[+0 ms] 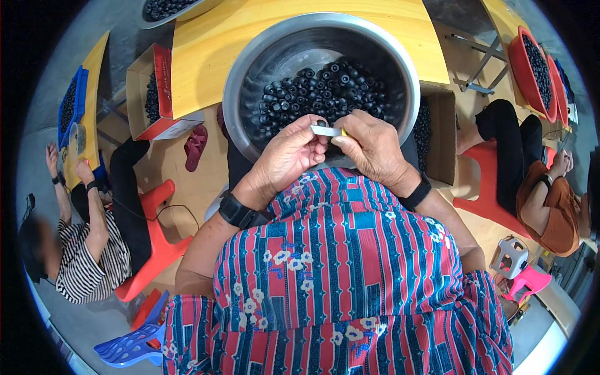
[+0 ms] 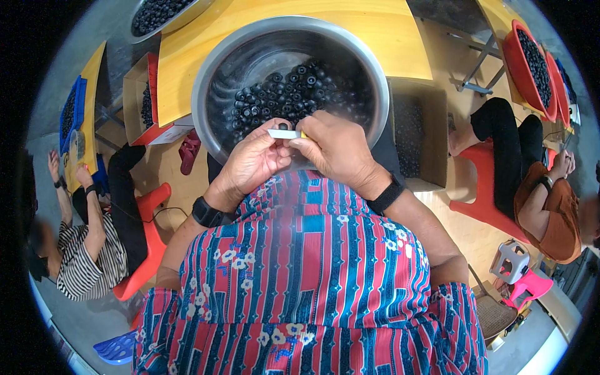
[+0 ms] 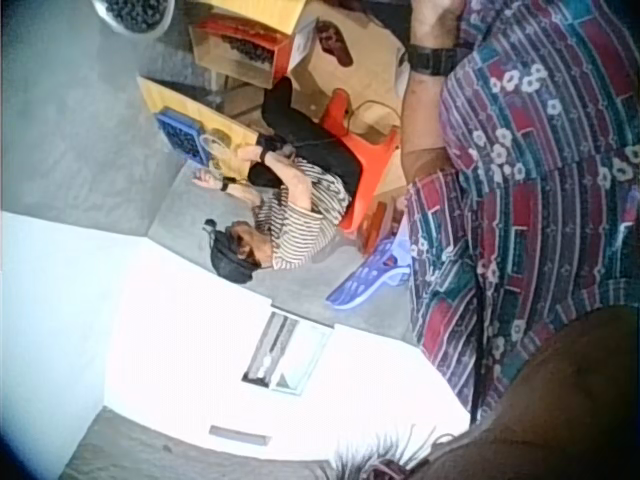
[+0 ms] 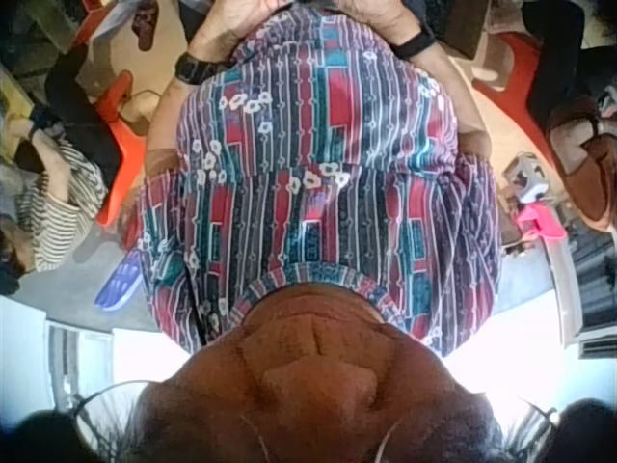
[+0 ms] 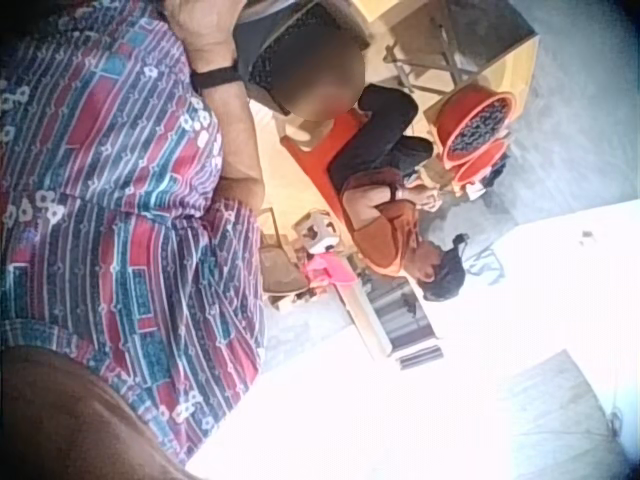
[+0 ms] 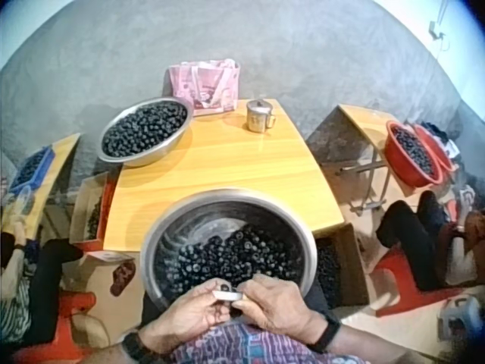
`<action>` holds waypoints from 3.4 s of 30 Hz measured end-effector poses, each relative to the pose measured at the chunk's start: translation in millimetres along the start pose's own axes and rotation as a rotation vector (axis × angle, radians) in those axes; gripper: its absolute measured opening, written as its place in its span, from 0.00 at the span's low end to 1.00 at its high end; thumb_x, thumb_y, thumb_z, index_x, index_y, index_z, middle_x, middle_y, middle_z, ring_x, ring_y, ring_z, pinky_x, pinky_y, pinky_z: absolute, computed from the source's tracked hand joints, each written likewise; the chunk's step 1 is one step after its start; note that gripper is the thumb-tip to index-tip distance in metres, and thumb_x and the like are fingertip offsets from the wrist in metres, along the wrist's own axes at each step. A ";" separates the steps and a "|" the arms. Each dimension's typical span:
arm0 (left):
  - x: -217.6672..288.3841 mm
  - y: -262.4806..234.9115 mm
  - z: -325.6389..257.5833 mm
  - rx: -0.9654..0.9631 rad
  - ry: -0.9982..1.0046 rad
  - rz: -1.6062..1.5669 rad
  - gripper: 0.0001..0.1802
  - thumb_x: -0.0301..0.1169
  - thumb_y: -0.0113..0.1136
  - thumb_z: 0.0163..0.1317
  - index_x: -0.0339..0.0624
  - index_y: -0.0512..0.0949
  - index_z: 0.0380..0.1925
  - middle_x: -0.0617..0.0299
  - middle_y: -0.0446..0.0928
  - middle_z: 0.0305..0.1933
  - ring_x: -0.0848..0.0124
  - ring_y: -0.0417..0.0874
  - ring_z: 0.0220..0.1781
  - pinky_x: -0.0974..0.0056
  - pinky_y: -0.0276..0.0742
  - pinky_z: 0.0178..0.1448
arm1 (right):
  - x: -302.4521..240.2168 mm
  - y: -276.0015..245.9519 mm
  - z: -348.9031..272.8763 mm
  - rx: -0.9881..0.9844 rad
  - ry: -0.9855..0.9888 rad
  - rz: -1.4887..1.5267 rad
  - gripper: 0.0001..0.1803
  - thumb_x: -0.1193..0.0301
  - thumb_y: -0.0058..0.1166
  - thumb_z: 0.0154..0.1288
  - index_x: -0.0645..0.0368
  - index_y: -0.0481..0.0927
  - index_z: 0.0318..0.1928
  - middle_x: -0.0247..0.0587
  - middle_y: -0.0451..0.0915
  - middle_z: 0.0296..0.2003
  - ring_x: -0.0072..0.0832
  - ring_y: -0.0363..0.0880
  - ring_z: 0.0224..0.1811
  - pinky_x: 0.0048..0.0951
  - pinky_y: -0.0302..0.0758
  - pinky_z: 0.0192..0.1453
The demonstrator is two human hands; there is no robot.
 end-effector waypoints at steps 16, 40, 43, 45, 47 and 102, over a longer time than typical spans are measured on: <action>0.1 10.1 -3.4 -0.072 -0.015 -0.003 0.11 0.30 0.48 0.72 0.41 0.71 0.51 0.64 0.74 0.43 0.78 0.73 0.38 0.71 0.71 0.43 | -1.1 5.1 -0.9 -0.027 -0.011 -0.073 0.13 0.61 0.58 0.64 0.57 0.77 0.36 0.43 0.74 0.28 0.44 0.78 0.31 0.41 0.74 0.34; 5.1 17.5 -5.0 -0.066 0.070 0.081 0.10 0.36 0.47 0.76 0.43 0.71 0.48 0.66 0.68 0.36 0.78 0.69 0.38 0.70 0.67 0.43 | 31.3 0.3 -3.5 0.078 0.263 0.276 0.12 0.65 0.55 0.70 0.64 0.77 0.36 0.51 0.76 0.30 0.48 0.76 0.33 0.38 0.72 0.38; 5.3 18.4 -4.5 -0.075 0.093 0.095 0.10 0.37 0.47 0.76 0.43 0.70 0.48 0.66 0.70 0.38 0.78 0.70 0.39 0.69 0.69 0.45 | 29.1 -3.5 -3.7 0.129 0.203 0.327 0.12 0.66 0.55 0.70 0.64 0.78 0.38 0.50 0.77 0.30 0.45 0.76 0.33 0.36 0.72 0.39; 6.7 16.0 -5.0 -0.047 0.102 0.109 0.10 0.36 0.47 0.77 0.44 0.70 0.49 0.66 0.71 0.39 0.78 0.71 0.40 0.69 0.71 0.47 | 26.2 -2.6 -4.7 0.092 0.219 0.324 0.12 0.66 0.56 0.69 0.64 0.79 0.38 0.49 0.77 0.31 0.45 0.76 0.33 0.36 0.73 0.39; 5.0 12.8 -4.7 -0.054 0.113 0.109 0.10 0.36 0.47 0.76 0.44 0.70 0.50 0.67 0.71 0.40 0.79 0.72 0.41 0.69 0.71 0.48 | 22.8 -0.7 -5.3 0.055 0.235 0.321 0.12 0.65 0.56 0.68 0.63 0.79 0.38 0.49 0.78 0.31 0.45 0.77 0.34 0.36 0.73 0.39; 45.0 -10.9 -13.6 0.193 0.334 0.236 0.11 0.36 0.47 0.75 0.42 0.71 0.48 0.66 0.71 0.39 0.79 0.71 0.34 0.72 0.69 0.38 | 0.4 -11.4 -2.4 0.100 0.071 0.140 0.17 0.80 0.64 0.52 0.56 0.83 0.45 0.46 0.81 0.32 0.43 0.81 0.34 0.36 0.77 0.39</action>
Point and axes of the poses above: each hand's wrist, its own z-axis towards the middle knuckle, its own y-axis out of the palm, x = y × z, the point moved 8 cm from there along z, towards the middle knuckle
